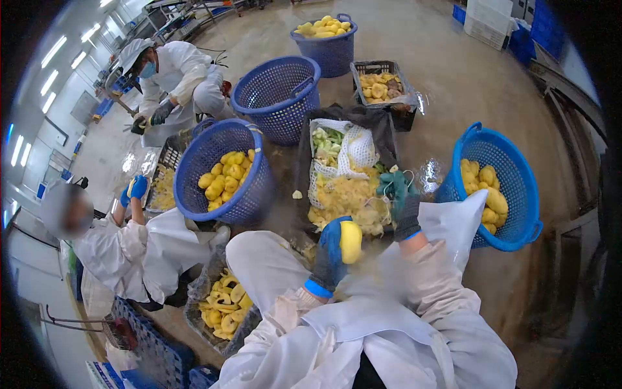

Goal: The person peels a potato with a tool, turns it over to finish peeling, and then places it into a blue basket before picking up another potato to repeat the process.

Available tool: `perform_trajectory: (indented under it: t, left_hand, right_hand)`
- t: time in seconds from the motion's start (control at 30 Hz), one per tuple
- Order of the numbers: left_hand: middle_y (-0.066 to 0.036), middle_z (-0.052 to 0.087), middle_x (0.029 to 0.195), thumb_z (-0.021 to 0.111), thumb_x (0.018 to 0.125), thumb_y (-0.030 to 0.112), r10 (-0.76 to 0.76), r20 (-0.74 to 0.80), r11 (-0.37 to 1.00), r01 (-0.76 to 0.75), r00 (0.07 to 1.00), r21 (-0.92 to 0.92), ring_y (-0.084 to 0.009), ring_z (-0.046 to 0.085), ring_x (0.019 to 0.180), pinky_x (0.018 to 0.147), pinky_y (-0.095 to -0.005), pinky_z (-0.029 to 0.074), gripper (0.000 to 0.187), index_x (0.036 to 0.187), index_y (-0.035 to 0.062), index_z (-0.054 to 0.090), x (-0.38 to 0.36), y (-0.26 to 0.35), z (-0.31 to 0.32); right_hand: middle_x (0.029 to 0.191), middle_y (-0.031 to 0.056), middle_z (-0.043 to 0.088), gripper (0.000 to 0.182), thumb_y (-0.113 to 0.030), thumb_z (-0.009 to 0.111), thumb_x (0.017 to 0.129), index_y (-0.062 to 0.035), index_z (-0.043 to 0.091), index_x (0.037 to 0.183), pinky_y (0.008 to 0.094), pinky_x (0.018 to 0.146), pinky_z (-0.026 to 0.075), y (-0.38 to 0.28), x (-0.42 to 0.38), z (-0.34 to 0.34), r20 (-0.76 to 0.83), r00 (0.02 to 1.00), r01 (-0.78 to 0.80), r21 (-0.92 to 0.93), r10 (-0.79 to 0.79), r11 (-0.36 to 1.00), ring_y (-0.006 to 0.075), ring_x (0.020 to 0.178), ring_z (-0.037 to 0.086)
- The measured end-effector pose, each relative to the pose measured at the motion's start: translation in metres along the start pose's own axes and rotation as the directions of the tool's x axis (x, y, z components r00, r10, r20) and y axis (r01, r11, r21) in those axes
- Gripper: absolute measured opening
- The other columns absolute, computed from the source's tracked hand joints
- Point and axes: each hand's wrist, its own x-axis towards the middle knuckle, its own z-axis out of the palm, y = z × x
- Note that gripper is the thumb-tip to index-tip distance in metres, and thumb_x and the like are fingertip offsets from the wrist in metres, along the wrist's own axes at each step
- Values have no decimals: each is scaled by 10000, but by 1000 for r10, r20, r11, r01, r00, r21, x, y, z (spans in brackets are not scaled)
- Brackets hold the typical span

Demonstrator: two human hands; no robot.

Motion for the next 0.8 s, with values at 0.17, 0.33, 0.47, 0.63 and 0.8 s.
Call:
perform_trajectory:
  t: [0.17,0.33,0.47,0.63,0.8]
  left_hand:
    - [-194,533,1234,767,756,98,-144,180,983,162,973,-89,-365,562,1062,939,-424,451,614,1263,-32,444,16,25,-11]
    - [-187,550,1213,761,766,76,-504,303,80,393,808,-916,-308,551,1126,956,-398,453,652,1297,-64,408,-6,9,5]
    - [-175,573,1165,748,775,66,-107,11,954,105,994,-282,-266,589,1063,921,-345,479,679,1323,-75,372,-5,8,7]
    - [-156,578,1145,717,795,30,-257,132,599,265,957,-756,-216,608,1003,874,-314,494,676,1349,-54,338,-14,-3,17]
    - [-159,572,1159,652,832,-14,-67,-25,970,59,997,-235,-189,595,1018,864,-308,498,623,1377,22,352,-12,-3,15]
  right_hand:
    - [822,52,621,280,-272,506,987,-11,607,982,278,657,492,-9,-24,24,229,965,200,-342,-125,918,137,686,595]
    - [846,70,658,310,-254,481,992,-8,660,928,337,721,512,-40,-25,19,-92,982,-172,-51,166,984,186,771,631]
    - [839,77,663,309,-263,488,991,-10,657,939,331,739,508,0,-33,14,105,965,-241,-11,241,970,168,762,626]
    - [858,83,669,283,-279,520,976,-34,660,968,332,769,502,19,-7,-24,18,980,-199,158,198,967,202,802,630]
    - [873,72,673,278,-225,466,994,-26,650,933,332,728,518,-12,-32,16,110,991,102,-302,-72,948,201,754,632]
